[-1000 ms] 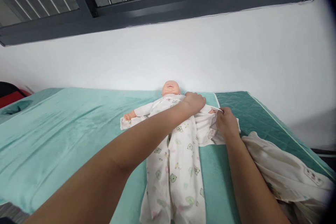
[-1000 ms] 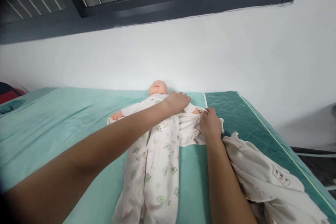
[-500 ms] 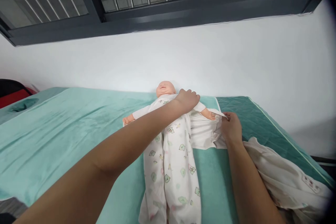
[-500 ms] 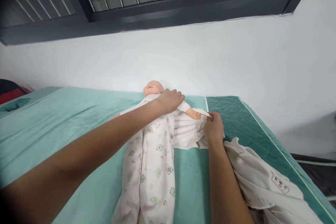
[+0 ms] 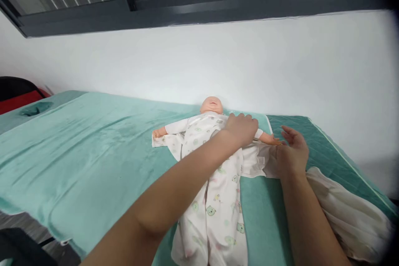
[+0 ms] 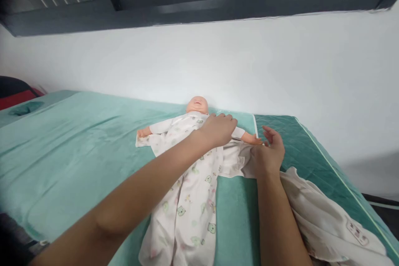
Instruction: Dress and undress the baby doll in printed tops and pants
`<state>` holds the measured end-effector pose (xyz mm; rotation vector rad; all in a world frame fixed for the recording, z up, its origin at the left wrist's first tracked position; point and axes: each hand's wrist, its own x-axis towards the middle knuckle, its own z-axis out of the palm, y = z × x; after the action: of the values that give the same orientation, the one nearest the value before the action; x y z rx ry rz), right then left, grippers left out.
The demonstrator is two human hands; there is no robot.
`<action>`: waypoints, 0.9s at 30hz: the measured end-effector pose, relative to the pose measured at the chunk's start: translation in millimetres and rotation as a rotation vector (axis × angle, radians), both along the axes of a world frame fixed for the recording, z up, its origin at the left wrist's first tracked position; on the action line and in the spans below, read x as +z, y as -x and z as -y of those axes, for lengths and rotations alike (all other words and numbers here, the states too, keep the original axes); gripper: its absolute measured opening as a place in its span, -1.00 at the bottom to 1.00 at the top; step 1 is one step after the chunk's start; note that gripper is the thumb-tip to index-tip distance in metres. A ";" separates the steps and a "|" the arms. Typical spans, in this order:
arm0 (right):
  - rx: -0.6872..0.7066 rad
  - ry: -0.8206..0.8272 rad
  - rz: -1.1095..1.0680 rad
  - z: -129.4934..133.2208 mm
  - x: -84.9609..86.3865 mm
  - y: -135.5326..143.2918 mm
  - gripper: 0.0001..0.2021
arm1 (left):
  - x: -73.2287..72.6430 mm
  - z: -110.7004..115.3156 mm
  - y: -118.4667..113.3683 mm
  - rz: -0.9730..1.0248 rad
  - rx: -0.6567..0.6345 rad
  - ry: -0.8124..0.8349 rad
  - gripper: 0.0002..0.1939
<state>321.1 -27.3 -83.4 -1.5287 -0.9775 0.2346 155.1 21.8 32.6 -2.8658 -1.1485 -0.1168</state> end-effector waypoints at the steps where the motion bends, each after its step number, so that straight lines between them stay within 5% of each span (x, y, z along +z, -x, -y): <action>1: -0.033 -0.002 0.115 2.5 3.2 5.6 -0.44 | 0.3 8.8 14.4 0.133 -0.012 -0.036 -0.72; 3: -0.047 -0.060 0.245 6.4 10.1 21.6 -0.54 | -4.3 24.6 53.1 0.414 0.013 -0.074 -0.69; 6: 0.127 -0.148 0.253 9.7 20.0 56.6 -0.67 | -27.1 35.8 119.1 0.784 0.182 -0.053 -0.63; 10: 0.449 -0.084 0.105 15.3 29.0 103.2 -0.60 | -66.1 32.0 170.1 0.909 0.341 0.173 -0.47; 14: 0.552 0.152 -0.008 21.4 31.3 120.4 -0.39 | -82.7 28.8 170.4 0.926 0.312 0.281 -0.44; 18: 0.583 0.153 0.061 20.4 28.1 116.1 -0.40 | -82.9 30.9 164.4 0.945 0.206 0.103 -0.51; 27: 0.727 0.134 0.221 14.9 23.7 102.4 -0.28 | -80.5 41.0 160.1 0.826 0.209 -0.297 -0.60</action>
<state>218.7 -42.2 -59.7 -1.2773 -1.7043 0.6621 -5.0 -19.2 -47.8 -2.4267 -1.3498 -1.4176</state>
